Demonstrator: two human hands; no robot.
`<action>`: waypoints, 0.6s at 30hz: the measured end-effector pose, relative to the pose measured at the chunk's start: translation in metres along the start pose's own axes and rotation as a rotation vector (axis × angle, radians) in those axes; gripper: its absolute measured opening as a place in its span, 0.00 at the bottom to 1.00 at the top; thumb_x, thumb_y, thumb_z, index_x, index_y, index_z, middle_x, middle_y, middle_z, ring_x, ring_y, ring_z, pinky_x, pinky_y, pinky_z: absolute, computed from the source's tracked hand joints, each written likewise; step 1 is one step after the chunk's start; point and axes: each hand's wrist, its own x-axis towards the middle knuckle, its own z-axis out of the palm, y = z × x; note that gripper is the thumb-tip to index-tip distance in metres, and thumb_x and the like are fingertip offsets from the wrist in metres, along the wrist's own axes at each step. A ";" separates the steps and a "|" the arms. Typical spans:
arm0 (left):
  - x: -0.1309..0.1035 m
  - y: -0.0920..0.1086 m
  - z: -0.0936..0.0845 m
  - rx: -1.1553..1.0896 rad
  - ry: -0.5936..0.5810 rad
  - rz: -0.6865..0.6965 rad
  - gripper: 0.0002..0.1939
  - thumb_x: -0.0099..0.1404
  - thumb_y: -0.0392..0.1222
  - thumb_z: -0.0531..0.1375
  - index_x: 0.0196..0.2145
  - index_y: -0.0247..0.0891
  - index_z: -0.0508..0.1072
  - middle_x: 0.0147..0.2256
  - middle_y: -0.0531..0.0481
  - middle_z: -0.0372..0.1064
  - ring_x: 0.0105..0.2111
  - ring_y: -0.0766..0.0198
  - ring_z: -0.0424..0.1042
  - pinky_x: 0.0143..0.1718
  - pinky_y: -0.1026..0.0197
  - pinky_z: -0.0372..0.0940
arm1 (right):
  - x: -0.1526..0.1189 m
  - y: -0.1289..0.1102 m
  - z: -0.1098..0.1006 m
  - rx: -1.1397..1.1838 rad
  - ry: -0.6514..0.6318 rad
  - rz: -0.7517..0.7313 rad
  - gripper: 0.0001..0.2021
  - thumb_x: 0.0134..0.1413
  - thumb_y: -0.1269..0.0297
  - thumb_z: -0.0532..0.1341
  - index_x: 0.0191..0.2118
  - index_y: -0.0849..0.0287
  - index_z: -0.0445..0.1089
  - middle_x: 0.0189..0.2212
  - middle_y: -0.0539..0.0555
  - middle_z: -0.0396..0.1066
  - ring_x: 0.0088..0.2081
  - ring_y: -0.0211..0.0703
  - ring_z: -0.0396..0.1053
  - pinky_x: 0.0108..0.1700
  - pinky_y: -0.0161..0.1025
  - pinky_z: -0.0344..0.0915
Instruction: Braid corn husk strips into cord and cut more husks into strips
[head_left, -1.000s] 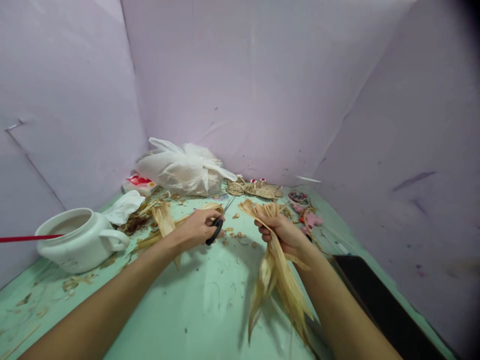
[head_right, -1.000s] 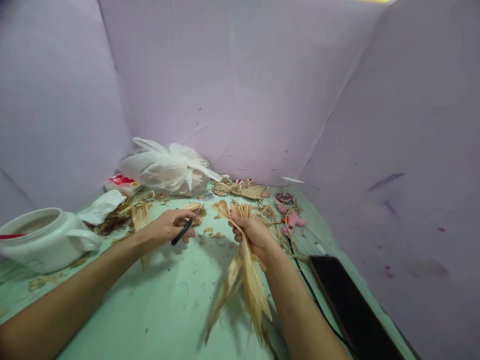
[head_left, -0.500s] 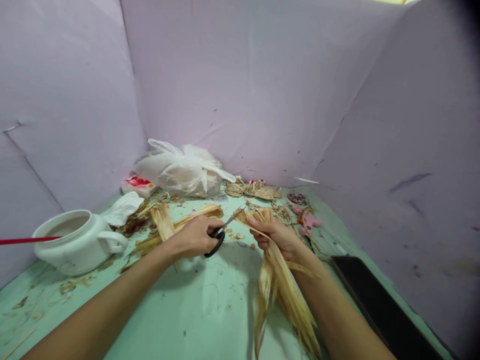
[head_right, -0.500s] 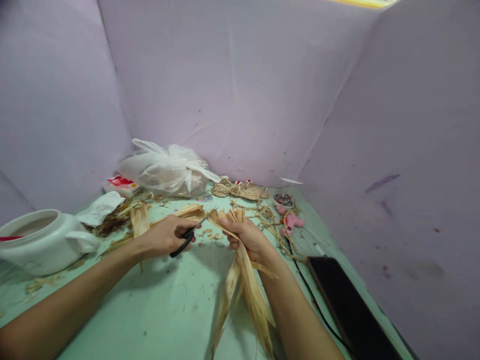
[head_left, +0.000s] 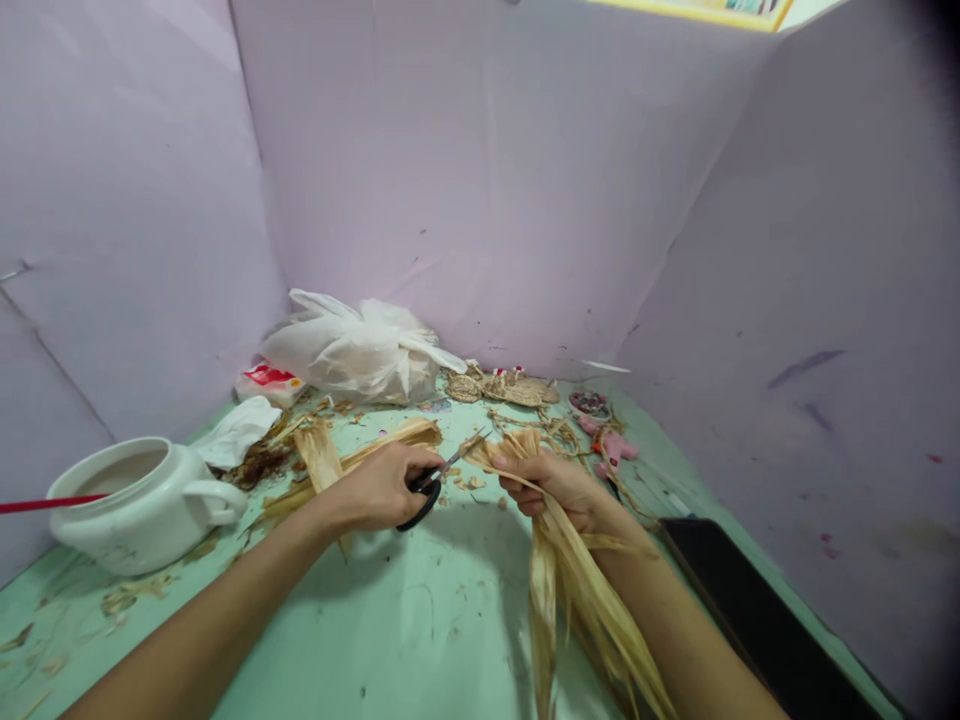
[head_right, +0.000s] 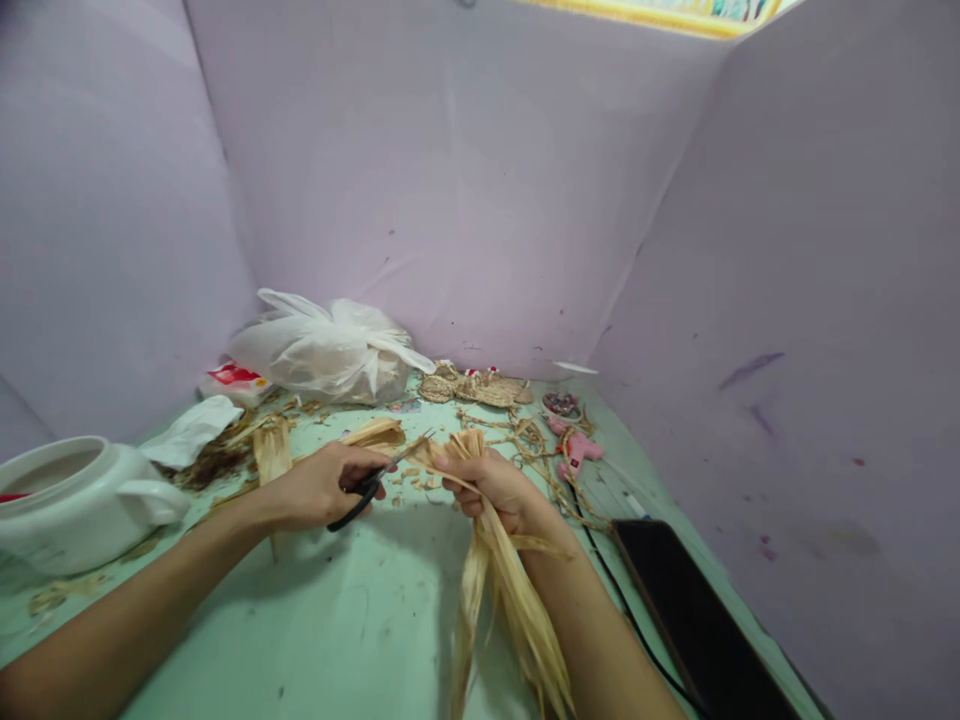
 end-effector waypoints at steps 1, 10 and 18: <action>0.000 -0.001 0.000 0.009 -0.037 0.017 0.05 0.46 0.34 0.53 0.24 0.34 0.66 0.20 0.55 0.58 0.21 0.71 0.57 0.20 0.70 0.49 | 0.000 0.001 0.000 -0.011 -0.009 0.011 0.18 0.35 0.59 0.66 0.23 0.60 0.54 0.12 0.39 0.47 0.13 0.21 0.38 0.13 0.23 0.35; 0.002 -0.004 0.003 -0.102 -0.108 -0.095 0.10 0.49 0.37 0.52 0.30 0.34 0.69 0.21 0.54 0.63 0.18 0.71 0.60 0.17 0.69 0.53 | 0.003 0.001 -0.002 -0.037 0.003 0.037 0.19 0.33 0.58 0.66 0.23 0.60 0.53 0.12 0.40 0.48 0.12 0.22 0.39 0.13 0.24 0.34; 0.004 0.001 -0.021 0.067 0.228 -0.180 0.16 0.46 0.43 0.56 0.34 0.36 0.71 0.23 0.52 0.67 0.23 0.65 0.65 0.22 0.67 0.57 | 0.000 0.000 0.000 0.017 0.017 0.001 0.19 0.35 0.56 0.66 0.24 0.60 0.54 0.12 0.39 0.44 0.13 0.22 0.38 0.13 0.23 0.36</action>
